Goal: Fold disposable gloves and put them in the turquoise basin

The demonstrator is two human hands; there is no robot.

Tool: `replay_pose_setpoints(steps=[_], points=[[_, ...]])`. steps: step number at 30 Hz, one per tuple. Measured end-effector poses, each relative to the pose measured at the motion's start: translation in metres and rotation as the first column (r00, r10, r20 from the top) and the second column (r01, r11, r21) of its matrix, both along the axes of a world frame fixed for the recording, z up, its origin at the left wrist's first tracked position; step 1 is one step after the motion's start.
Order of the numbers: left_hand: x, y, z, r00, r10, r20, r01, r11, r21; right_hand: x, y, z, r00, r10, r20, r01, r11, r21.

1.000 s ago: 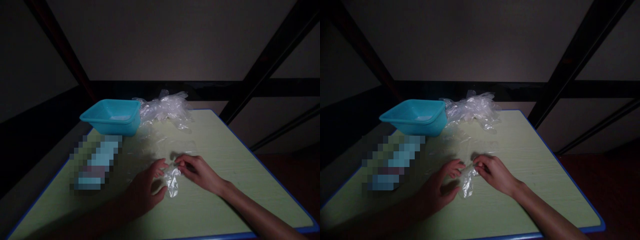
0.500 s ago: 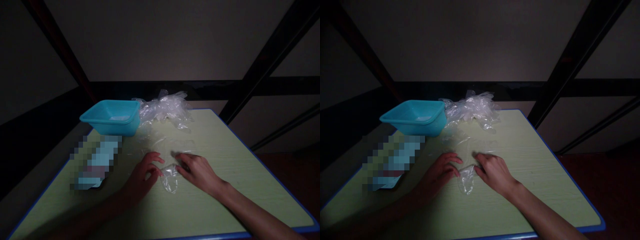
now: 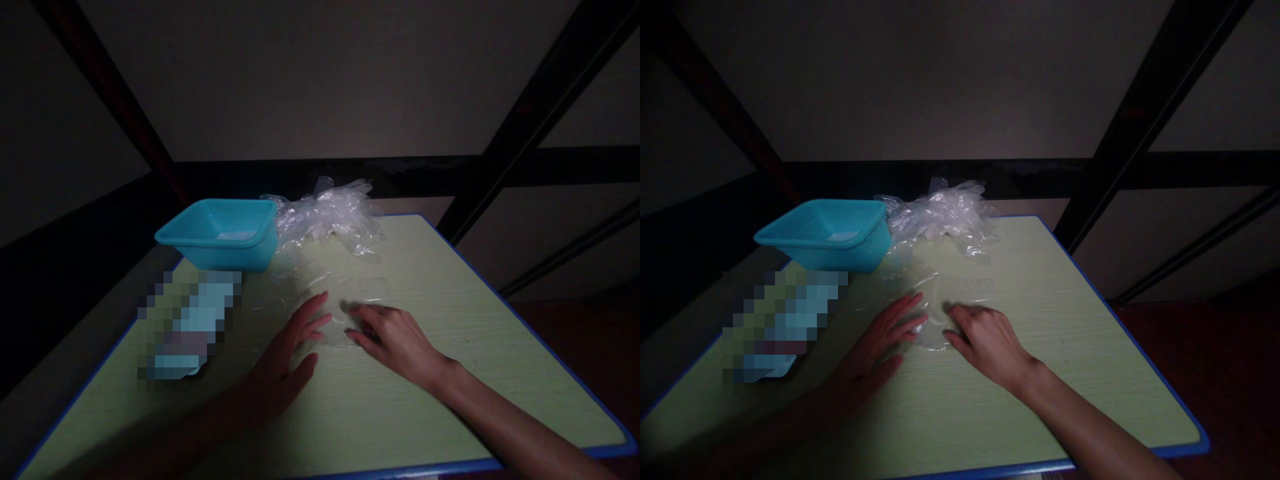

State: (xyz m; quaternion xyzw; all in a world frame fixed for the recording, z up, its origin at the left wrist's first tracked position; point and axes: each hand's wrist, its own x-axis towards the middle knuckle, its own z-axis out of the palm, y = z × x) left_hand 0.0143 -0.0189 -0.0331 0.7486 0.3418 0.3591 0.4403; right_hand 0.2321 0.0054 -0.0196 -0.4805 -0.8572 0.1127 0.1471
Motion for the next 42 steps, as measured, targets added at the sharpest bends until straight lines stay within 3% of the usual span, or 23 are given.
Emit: replay_pose_setpoints(steps=[3, 5, 10, 13, 17, 27, 34, 42], points=[[0.000, -0.001, -0.003, 0.983, 0.143, -0.114, -0.132, 0.986, 0.104, 0.008, 0.005, 0.007, 0.994, 0.007, -0.108, -0.022, 0.990, -0.138], [-0.001, -0.002, -0.005, 0.962, 0.185, -0.202, -0.144, 0.969, 0.203, 0.018, 0.009, 0.011, 0.974, 0.014, -0.227, -0.070, 0.969, -0.238], [0.000, -0.004, -0.008, 0.896, 0.138, -0.423, 0.096, 0.868, 0.487, 0.040, 0.018, 0.012, 0.912, 0.019, -0.409, -0.192, 0.902, -0.386], [0.003, -0.003, -0.004, 0.829, 0.062, -0.555, 0.242, 0.855, 0.458, 0.044, 0.019, 0.011, 0.911, 0.021, -0.411, -0.209, 0.885, -0.416], [0.005, -0.002, -0.001, 0.760, 0.029, -0.649, 0.298, 0.872, 0.387, 0.048, 0.020, 0.009, 0.916, 0.028, -0.401, -0.216, 0.875, -0.434], [0.002, -0.002, -0.004, 0.786, 0.037, -0.617, 0.287, 0.862, 0.417, 0.068, 0.022, 0.016, 0.949, 0.007, -0.317, -0.176, 0.843, -0.508], [0.003, -0.002, -0.004, 0.756, 0.058, -0.653, 0.303, 0.852, 0.427, 0.077, 0.022, 0.020, 0.978, -0.017, -0.209, -0.085, 0.879, -0.468], [0.004, -0.002, 0.001, 0.748, 0.045, -0.662, 0.349, 0.822, 0.450, 0.060, 0.012, 0.030, 0.983, -0.056, -0.173, 0.028, 0.986, -0.163]])
